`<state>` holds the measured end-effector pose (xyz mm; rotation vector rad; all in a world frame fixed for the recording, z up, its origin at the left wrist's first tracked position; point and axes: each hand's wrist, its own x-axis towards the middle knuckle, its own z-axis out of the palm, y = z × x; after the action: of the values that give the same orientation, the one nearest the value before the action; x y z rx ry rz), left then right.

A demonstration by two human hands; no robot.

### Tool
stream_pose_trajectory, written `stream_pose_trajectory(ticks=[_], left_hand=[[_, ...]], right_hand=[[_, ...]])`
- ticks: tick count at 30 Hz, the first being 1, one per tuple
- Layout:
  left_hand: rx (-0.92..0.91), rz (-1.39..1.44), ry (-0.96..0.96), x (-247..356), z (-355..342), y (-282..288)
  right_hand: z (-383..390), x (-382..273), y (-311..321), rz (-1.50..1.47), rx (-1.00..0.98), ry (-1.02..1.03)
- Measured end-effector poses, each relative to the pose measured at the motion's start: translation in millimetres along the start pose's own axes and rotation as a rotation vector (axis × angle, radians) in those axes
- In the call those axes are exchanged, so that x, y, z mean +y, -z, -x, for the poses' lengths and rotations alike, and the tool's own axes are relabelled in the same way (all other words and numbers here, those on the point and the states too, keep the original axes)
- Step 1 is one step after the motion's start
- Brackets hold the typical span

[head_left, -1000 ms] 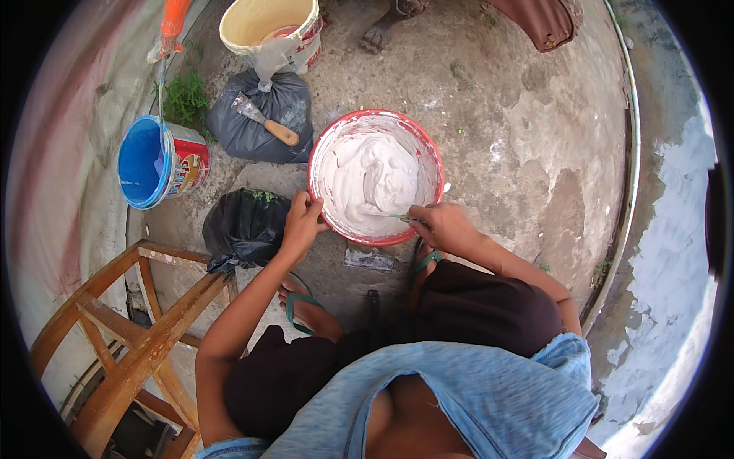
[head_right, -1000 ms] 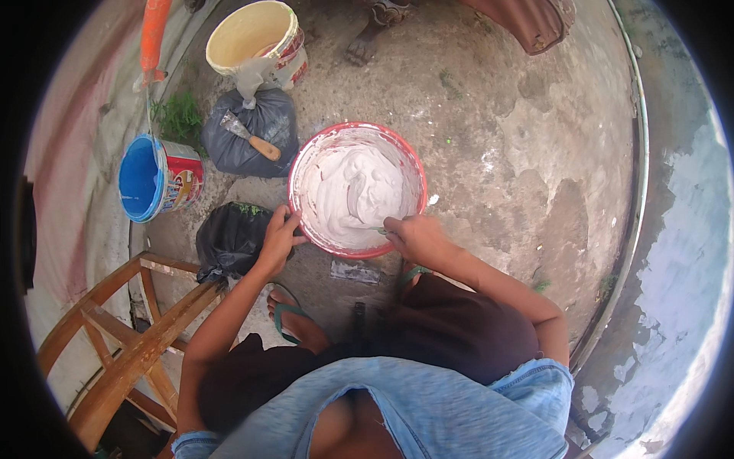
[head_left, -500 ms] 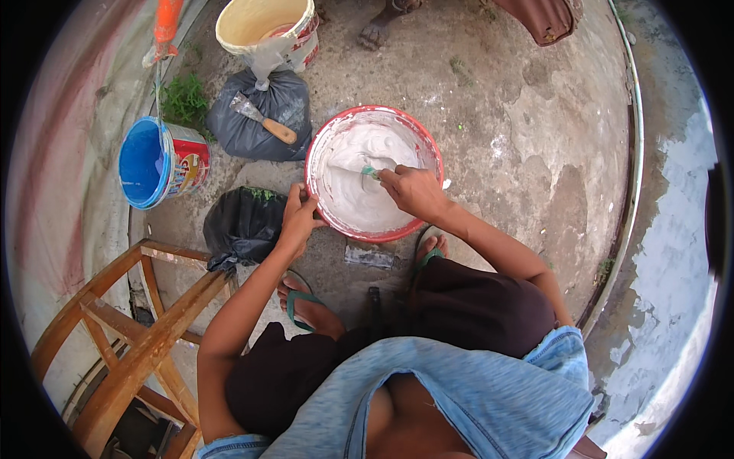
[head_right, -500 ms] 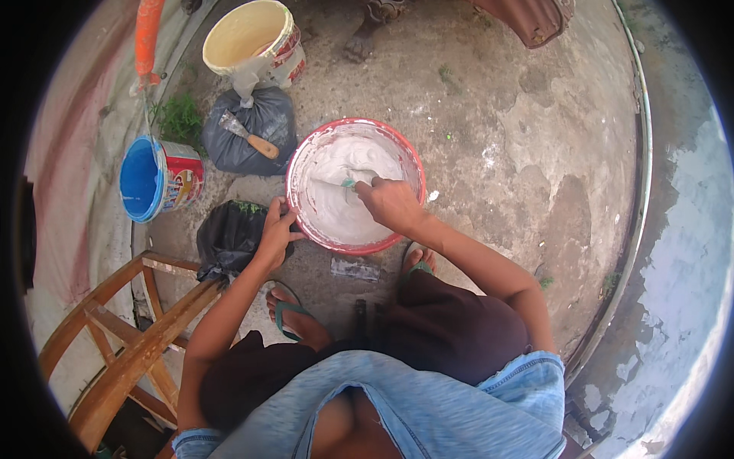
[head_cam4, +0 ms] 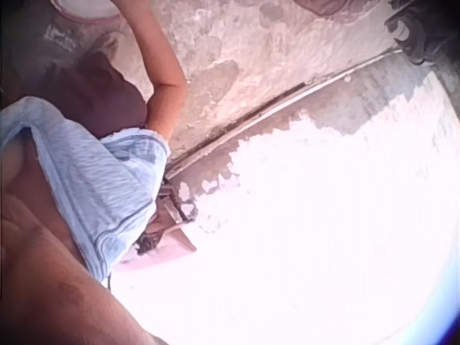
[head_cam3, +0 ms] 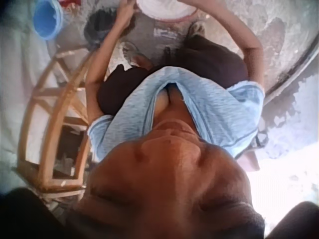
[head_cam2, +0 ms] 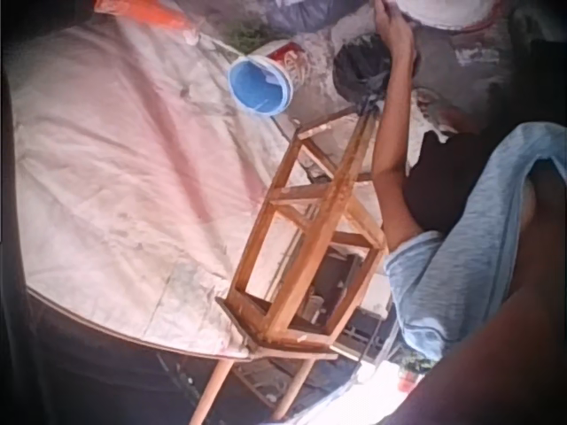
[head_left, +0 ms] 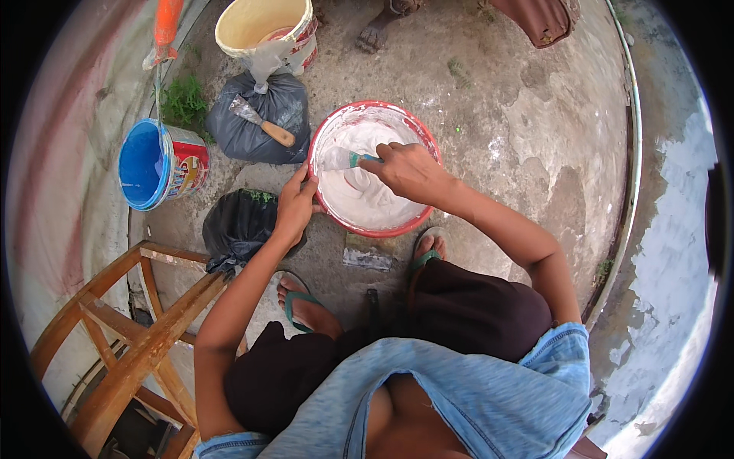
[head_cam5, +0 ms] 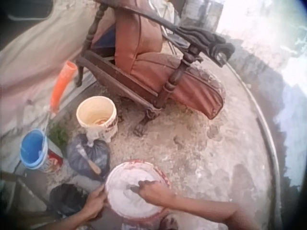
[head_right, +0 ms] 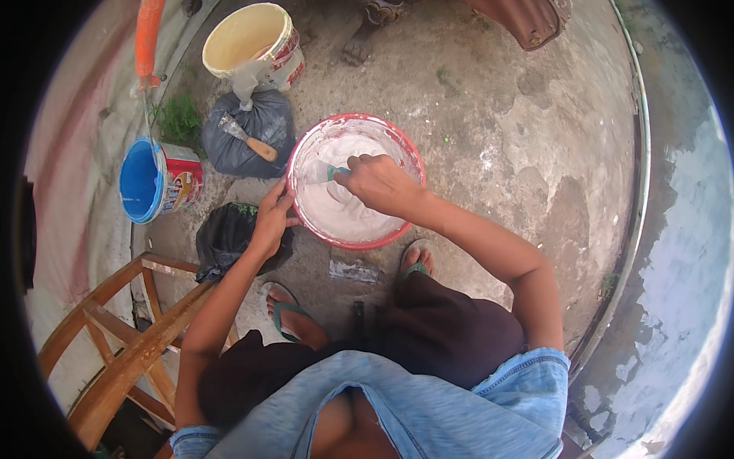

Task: The person mixes a white paste in a red bucket using a green-handled tool. They add a dark powder from a black plastic bag and pour liquid from a blue bucket, then continue stirring until the mixture appears uniform. The person then carries the bucket and tool toward a wall.

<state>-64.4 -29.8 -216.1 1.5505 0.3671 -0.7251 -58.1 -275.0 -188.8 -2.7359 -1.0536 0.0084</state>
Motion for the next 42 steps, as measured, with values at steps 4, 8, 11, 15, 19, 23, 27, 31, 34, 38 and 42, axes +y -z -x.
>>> stream_pose_trajectory(ticks=[4, 8, 11, 15, 19, 23, 27, 31, 34, 38, 42], left_hand=[[-0.004, -0.044, 0.033, -10, -4, 10], [0.028, -0.046, 0.025, -19, -5, 15], [0.018, -0.046, 0.034, -19, -8, 12], [-0.016, -0.035, -0.004, -8, -5, 11], [-0.017, -0.068, 0.028, -17, -12, 18], [-0.025, -0.031, -0.034, -13, -12, 12], [-0.030, -0.028, -0.034, 6, -8, 3], [-0.014, -0.071, -0.034, 7, -5, 1], [-0.020, -0.042, -0.019, 2, -2, 2], [-0.050, -0.030, -0.004, 9, -2, -1], [-0.089, 0.025, -0.012, 7, -7, -1]], right_hand=[[21, 12, -17, -0.120, -0.162, -0.065], [16, 17, 11, -0.098, -0.263, -0.063], [0, 9, 13, -0.099, -0.161, -0.086], [-5, 5, -2, -0.118, -0.087, -0.107], [15, 9, -21, -0.069, -0.163, -0.102], [15, 14, 3, -0.045, -0.177, -0.113], [-4, -1, 13, -0.052, -0.026, -0.160], [8, 4, -12, 0.059, -0.105, -0.224], [24, 13, -10, -0.016, -0.220, -0.186], [7, 15, 12, -0.058, -0.171, -0.269], [2, 16, -6, -0.018, -0.127, -0.358]])
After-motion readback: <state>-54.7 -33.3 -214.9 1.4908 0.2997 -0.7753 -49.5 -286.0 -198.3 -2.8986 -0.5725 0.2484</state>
